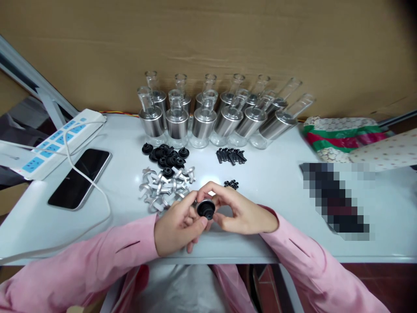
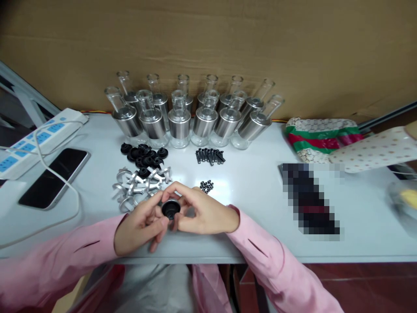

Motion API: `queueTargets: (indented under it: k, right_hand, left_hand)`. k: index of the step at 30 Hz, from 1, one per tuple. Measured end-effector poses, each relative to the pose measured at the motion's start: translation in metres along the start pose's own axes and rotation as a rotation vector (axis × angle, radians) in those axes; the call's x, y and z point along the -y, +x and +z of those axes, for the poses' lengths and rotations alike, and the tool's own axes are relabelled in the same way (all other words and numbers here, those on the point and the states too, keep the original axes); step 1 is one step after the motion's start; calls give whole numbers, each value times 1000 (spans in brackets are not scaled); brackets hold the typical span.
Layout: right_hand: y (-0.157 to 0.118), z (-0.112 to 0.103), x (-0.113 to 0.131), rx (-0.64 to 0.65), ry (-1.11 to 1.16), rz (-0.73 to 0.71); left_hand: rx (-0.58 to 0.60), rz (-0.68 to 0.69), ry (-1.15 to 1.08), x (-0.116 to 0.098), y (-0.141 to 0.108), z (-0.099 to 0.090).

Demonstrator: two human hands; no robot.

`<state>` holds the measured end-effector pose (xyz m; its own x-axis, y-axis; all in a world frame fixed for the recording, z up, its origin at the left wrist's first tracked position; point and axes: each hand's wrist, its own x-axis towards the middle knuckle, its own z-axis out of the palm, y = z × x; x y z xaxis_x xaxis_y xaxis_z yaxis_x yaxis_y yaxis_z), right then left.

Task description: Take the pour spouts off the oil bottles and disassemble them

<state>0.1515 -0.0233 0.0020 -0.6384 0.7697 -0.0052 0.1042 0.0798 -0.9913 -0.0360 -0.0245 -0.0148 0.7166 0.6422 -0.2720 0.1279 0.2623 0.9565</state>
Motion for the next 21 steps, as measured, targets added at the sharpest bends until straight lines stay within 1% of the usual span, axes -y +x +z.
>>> queueTargets:
  k: [5, 10, 13, 16, 19, 21]
  right_hand:
    - [1, 4, 0, 0, -103, -38]
    - [1, 6, 1, 33, -111, -4]
    - [0, 6, 1, 19, -133, -14]
    - [0, 6, 0, -13, -170, -57]
    - [0, 7, 0, -26, -204, -93]
    - [0, 9, 0, -36, -212, -111]
  left_hand:
    - [100, 8, -91, 7, -2, -1]
    - [173, 26, -163, 9, -1, -2]
    - [166, 17, -173, 10, 1, -1]
    - [150, -4, -186, 11, 2, -1]
    - [162, -21, -192, 12, 2, 1]
    - [148, -14, -168, 11, 1, 2]
